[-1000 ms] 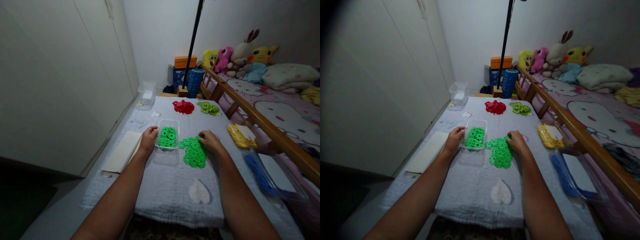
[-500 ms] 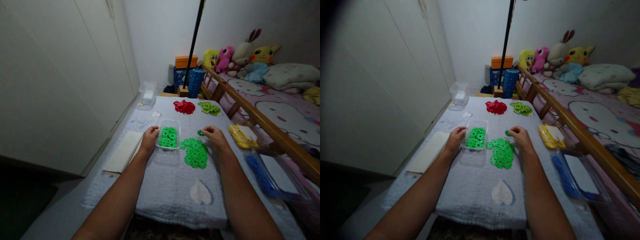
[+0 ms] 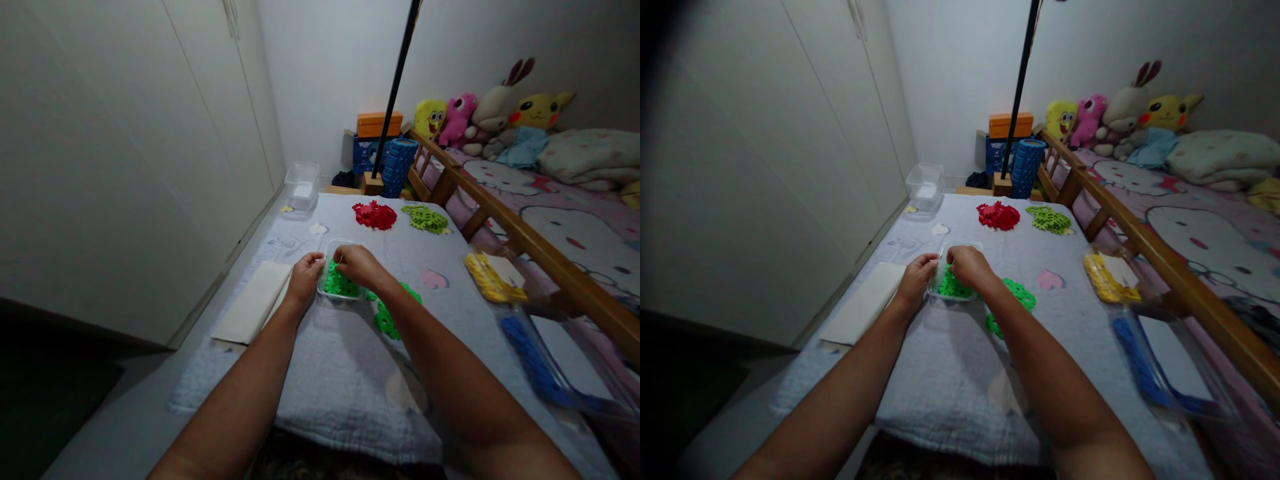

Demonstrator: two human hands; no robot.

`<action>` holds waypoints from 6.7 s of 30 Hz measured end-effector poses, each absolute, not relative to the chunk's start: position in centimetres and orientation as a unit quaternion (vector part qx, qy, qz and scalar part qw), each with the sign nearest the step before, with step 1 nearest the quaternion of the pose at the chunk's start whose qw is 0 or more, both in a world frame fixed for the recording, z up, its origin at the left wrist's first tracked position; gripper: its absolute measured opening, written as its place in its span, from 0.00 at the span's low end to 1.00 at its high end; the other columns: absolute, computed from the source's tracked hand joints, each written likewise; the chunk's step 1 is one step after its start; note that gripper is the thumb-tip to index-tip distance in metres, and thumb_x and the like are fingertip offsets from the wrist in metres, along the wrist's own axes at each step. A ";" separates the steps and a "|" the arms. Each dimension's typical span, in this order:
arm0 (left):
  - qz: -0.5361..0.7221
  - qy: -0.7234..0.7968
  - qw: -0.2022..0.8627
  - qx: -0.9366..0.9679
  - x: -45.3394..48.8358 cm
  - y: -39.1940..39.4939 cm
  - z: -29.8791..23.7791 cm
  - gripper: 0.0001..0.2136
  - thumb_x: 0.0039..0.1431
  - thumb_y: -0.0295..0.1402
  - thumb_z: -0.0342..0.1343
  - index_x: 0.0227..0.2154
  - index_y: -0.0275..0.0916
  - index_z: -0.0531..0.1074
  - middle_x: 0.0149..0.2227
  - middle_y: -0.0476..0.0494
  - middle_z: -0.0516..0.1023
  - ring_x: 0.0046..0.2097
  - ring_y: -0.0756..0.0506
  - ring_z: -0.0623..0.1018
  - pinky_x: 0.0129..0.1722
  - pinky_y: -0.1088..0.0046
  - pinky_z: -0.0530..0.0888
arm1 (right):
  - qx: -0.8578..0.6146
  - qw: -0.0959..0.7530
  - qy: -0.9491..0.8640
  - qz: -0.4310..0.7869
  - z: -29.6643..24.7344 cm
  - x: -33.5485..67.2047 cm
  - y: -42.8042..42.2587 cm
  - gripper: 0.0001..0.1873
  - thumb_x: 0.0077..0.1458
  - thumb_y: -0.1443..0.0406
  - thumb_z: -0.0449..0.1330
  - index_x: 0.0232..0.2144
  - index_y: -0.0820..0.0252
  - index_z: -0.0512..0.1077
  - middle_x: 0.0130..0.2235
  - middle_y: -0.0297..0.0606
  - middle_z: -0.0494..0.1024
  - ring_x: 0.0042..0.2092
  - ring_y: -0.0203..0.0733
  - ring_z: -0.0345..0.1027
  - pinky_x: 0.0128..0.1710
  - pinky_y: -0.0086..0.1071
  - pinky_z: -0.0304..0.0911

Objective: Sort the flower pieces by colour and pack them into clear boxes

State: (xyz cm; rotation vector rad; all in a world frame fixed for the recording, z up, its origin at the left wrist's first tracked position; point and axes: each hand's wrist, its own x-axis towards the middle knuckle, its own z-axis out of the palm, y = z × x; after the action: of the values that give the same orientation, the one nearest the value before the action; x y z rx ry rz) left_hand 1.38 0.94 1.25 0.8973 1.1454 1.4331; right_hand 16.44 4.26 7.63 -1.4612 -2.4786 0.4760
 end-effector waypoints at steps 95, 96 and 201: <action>0.594 0.480 0.531 0.367 1.5 0.8 1.3 0.17 0.42 0.39 0.66 0.34 0.36 0.74 0.26 0.52 0.76 0.26 0.51 0.71 0.28 0.76 0.68 | -0.532 0.288 -0.785 0.134 8.2 25.0 2.8 0.06 0.58 0.67 0.59 0.34 0.57 0.77 0.37 0.38 0.81 0.42 0.45 0.70 0.46 0.37 0.58; 0.595 0.480 0.530 0.367 1.5 0.8 1.4 0.17 0.42 0.39 0.66 0.34 0.36 0.74 0.26 0.52 0.76 0.26 0.51 0.71 0.28 0.76 0.68 | -0.531 0.269 -0.795 0.120 8.6 23.9 3.1 0.07 0.58 0.67 0.59 0.35 0.56 0.78 0.37 0.39 0.82 0.44 0.46 0.70 0.48 0.39 0.56; 0.592 0.485 0.519 0.381 1.5 0.7 1.5 0.15 0.43 0.40 0.66 0.33 0.37 0.75 0.26 0.52 0.75 0.27 0.51 0.70 0.29 0.75 0.67 | -0.521 0.163 -0.782 0.303 4.2 31.5 0.8 0.05 0.50 0.64 0.60 0.29 0.58 0.74 0.33 0.36 0.77 0.37 0.41 0.69 0.38 0.33 0.63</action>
State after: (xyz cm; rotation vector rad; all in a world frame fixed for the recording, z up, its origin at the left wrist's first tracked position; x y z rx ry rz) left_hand 1.52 0.71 1.46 0.9127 1.1639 1.4197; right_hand 31.47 0.75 4.16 -1.4849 -2.2289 0.8630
